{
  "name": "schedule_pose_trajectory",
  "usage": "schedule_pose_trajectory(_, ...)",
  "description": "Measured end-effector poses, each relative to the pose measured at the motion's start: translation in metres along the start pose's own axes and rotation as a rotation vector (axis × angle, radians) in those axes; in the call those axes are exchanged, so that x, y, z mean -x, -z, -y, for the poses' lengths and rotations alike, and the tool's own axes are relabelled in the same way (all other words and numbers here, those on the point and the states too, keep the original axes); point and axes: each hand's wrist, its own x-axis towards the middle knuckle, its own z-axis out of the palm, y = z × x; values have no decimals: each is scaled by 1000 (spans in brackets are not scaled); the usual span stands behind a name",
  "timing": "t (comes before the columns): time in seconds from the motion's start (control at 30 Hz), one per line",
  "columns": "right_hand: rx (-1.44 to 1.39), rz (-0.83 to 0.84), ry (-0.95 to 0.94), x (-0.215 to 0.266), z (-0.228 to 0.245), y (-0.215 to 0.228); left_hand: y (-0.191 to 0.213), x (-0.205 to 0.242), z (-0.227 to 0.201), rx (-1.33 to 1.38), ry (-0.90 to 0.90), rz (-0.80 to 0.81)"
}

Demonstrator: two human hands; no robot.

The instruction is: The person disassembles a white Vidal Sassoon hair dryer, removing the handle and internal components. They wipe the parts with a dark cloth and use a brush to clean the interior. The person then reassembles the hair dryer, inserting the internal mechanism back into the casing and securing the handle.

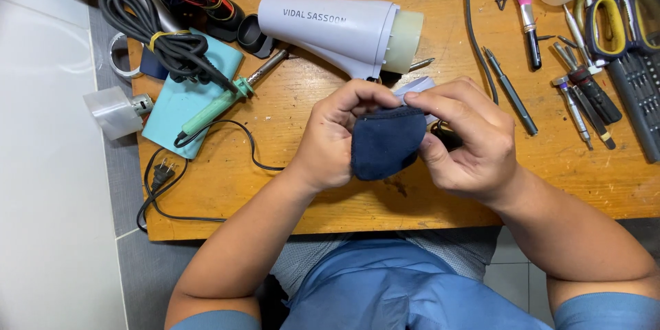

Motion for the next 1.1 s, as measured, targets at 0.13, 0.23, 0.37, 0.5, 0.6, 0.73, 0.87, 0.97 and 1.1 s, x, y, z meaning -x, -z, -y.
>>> schedule_pose_trajectory(0.13, -9, -33, 9, 1, -4, 2, -19, 0, -23, -42, 30, 43)
schedule_pose_trajectory(0.23, -9, -33, 19, 0, -3, 0, 3, 1, -1, -92, 41, 22)
schedule_pose_trajectory(0.37, -21, -23, 11, -1, 3, -2, 7, 0, 2, -54, 52, 13)
schedule_pose_trajectory(0.5, -35, -17, 27, -2, 2, -1, 17, 2, 14, -39, 15, 60)
schedule_pose_trajectory(0.6, -37, -11, 31, -1, 3, 0, 17, 4, 18, -33, 30, 53)
schedule_pose_trajectory(0.73, -28, -20, 25, -1, 1, 3, 14, 7, 12, -59, 23, 60)
schedule_pose_trajectory(0.87, -16, -36, 21, -3, 3, 4, 19, 5, 14, -7, -3, 77)
schedule_pose_trajectory(0.97, -15, -33, 8, -3, 7, 8, 16, 6, -3, -10, -16, 93)
schedule_pose_trajectory(1.1, 93, 45, -65, -2, 16, 11, 21, 9, -7, -150, 31, 227)
